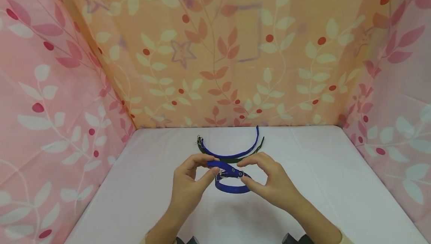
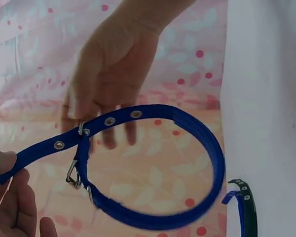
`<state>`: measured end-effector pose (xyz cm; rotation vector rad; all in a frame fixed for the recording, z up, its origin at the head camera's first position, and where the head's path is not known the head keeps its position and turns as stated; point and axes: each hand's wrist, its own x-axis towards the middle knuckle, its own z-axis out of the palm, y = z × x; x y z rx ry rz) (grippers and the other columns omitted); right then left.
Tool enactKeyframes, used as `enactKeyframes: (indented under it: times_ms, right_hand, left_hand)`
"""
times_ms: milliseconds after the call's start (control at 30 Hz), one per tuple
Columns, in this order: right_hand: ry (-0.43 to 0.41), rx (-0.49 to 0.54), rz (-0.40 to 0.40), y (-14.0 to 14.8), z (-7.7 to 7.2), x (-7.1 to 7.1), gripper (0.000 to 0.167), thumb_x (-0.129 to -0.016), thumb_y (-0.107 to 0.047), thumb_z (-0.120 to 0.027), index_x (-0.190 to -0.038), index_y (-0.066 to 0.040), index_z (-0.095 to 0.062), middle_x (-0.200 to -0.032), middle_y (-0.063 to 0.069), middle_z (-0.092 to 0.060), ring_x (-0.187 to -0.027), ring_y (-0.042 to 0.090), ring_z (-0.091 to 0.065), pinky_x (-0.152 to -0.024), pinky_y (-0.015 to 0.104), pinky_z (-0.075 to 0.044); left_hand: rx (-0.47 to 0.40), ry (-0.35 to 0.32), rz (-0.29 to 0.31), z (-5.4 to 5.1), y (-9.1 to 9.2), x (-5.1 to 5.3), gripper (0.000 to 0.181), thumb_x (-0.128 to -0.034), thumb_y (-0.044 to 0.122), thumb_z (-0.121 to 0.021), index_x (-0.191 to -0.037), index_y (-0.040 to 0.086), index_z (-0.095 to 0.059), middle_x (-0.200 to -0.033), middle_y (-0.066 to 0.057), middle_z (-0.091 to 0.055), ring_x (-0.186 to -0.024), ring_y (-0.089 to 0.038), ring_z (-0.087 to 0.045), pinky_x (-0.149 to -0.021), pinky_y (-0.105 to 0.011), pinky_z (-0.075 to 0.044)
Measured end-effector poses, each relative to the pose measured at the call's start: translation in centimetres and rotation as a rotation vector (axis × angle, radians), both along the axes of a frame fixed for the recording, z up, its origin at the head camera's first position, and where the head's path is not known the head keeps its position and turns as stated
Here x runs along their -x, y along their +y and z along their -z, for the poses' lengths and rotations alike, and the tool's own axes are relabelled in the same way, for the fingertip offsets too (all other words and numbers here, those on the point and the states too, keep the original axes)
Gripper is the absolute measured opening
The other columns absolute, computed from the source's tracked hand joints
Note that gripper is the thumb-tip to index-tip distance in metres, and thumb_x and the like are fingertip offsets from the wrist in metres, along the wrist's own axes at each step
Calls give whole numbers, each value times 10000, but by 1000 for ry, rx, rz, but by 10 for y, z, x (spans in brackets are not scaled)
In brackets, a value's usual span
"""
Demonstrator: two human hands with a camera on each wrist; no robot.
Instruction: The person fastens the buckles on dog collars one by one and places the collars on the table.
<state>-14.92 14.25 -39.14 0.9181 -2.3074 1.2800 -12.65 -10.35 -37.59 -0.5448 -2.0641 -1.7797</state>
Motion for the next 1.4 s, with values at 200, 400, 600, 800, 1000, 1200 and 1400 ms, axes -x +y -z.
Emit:
enactKeyframes:
  times_ms: [200,400,600,800,1000,1200,1400]
  right_hand:
    - [226,66,-84,-10,4,-3,383,-818,-105,-868,-1145,-224,-706,-1117,-88,-713,-1081,142,-618,-943,264,-489]
    - [249,122,-47,-9,2,-2,397,-766,-23,-882,-1073,-225,-732,-1033,-92,-731,-1020,128,-639,-929,229,-487]
    - [151,236,-68,-7,-3,-5,380,-787,36,-850,-1057,-209,-742,-995,-52,-727,-997,139,-639,-911,223,-520]
    - [139,263,-80,-8,-4,-6,400,-788,64,-835,-1084,-191,-750,-1007,-37,-722,-1005,145,-640,-929,220,-527]
    - [139,265,-35,-6,-3,-6,431,-791,68,-833,-1137,-178,-755,-1041,-25,-740,-1053,147,-634,-952,213,-506]
    - [184,262,-3,-4,-3,-3,501,-755,89,-846,-1176,-161,-745,-1034,-26,-751,-1057,156,-630,-949,216,-495]
    - [245,247,3,-1,-3,0,498,-727,97,-852,-1164,-123,-759,-1002,-17,-752,-1049,168,-624,-971,223,-463]
  left_hand:
    - [95,116,54,7,7,0,259,-907,93,-788,-1146,158,-714,-1058,9,-735,-974,-174,-661,-960,-301,-532]
    - [121,79,72,12,12,4,514,-908,114,-790,-1374,202,-591,-1099,3,-719,-1019,-188,-664,-951,-297,-537]
    - [338,-171,115,16,13,8,518,-873,396,-821,-1333,341,-590,-1290,135,-646,-1250,-171,-570,-1056,-507,-457]
    - [294,-330,293,20,14,11,302,-933,328,-767,-1203,241,-662,-1168,94,-706,-1162,-150,-657,-1043,-384,-519]
    - [97,-386,355,19,15,10,302,-962,155,-726,-1256,136,-660,-1124,-68,-705,-1057,-208,-687,-939,-244,-560]
    - [90,-394,234,17,16,9,319,-915,168,-785,-1223,168,-701,-1083,-27,-742,-1035,-249,-709,-914,-224,-563]
    - [89,-339,145,18,17,7,280,-879,227,-829,-1146,241,-748,-1047,39,-759,-989,-226,-727,-873,-250,-587]
